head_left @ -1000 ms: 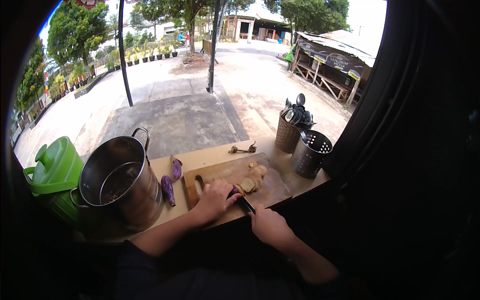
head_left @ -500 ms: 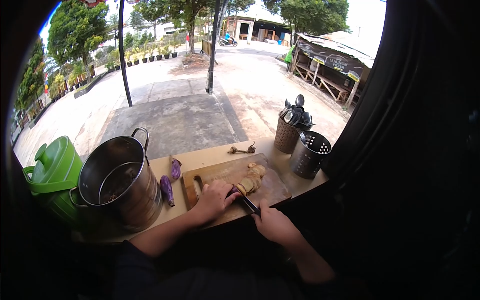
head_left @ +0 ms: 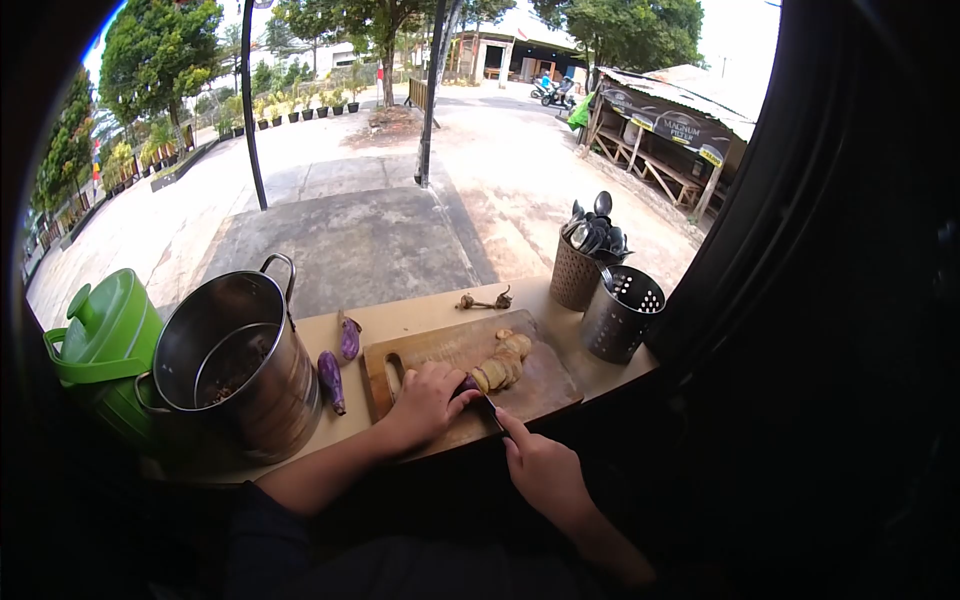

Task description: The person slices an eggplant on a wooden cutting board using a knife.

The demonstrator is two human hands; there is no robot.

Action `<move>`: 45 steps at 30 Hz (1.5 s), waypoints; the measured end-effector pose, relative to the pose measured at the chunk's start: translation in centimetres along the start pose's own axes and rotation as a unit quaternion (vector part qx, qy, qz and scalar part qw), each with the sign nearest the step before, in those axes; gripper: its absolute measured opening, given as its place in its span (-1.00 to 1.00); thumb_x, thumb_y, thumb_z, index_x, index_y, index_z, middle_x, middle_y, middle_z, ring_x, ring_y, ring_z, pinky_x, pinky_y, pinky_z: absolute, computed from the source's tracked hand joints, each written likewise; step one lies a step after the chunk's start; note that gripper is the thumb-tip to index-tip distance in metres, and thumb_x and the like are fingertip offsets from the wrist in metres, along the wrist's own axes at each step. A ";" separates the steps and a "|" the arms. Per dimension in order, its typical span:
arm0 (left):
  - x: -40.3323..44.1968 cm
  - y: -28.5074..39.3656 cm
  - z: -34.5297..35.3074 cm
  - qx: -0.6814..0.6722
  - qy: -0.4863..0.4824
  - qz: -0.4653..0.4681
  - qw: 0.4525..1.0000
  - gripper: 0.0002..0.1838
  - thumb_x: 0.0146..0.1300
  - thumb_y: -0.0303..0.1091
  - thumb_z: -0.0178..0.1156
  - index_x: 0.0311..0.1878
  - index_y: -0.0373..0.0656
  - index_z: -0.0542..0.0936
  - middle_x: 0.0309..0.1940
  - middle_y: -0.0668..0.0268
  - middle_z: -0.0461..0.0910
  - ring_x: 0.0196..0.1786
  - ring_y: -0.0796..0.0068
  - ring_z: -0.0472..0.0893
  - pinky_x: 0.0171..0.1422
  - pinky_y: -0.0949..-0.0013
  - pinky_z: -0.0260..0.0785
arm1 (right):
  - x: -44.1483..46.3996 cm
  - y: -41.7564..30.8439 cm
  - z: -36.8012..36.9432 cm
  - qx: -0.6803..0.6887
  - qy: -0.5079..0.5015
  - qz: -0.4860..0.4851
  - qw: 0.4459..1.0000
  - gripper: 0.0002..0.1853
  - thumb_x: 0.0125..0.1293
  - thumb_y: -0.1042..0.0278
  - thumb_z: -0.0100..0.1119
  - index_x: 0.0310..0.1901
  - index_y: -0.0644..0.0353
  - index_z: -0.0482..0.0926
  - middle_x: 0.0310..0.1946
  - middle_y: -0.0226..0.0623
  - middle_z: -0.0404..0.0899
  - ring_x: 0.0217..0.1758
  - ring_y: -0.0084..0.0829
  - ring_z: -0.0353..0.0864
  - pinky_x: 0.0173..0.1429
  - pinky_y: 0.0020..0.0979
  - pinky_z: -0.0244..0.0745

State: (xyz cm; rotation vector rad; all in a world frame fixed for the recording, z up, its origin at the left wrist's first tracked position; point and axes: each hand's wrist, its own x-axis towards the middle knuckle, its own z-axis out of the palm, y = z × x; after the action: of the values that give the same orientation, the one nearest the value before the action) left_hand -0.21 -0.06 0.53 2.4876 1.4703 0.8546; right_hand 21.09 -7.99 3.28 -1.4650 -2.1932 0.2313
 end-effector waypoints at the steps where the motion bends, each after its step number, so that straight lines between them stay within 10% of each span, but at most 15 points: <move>1: 0.0 0.0 0.0 0.000 0.000 0.000 1.000 -0.62 0.43 -0.01 0.09 0.02 -0.14 0.56 -0.08 0.17 0.55 0.05 0.13 0.47 0.12 0.11 0.21 | 0.4 -0.1 0.4 -0.027 0.004 -0.011 1.000 -0.54 0.42 0.31 0.08 0.35 -0.07 0.45 -0.55 -0.17 0.59 -0.51 -0.10 0.65 -0.44 -0.13 0.53; 33: -0.1 -0.4 -0.1 0.002 -0.019 -0.004 1.000 -0.62 0.44 0.04 0.07 -0.04 -0.09 0.60 -0.10 0.20 0.57 0.02 0.15 0.49 0.08 0.11 0.22 | 2.3 -0.7 -0.2 -0.004 -0.004 0.063 0.998 -0.60 0.38 0.23 0.14 0.24 -0.18 0.54 -0.49 -0.09 0.65 -0.36 -0.02 0.69 -0.26 -0.04 0.59; 45: -0.1 -0.1 -0.1 0.000 0.006 -0.014 1.000 -0.55 0.42 0.13 0.06 -0.01 -0.07 0.60 -0.12 0.22 0.59 0.04 0.19 0.53 0.10 0.11 0.23 | 2.1 0.1 -0.2 0.219 0.017 0.103 0.970 -0.61 0.38 0.35 0.21 0.23 0.01 0.56 -0.10 0.06 0.66 0.03 0.00 0.64 0.01 -0.24 0.58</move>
State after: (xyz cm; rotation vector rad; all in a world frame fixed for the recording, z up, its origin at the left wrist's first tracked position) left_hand -0.36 -0.14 0.58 2.4603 1.5049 0.8662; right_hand 20.63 -6.13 4.04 -1.4204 -1.8083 0.7062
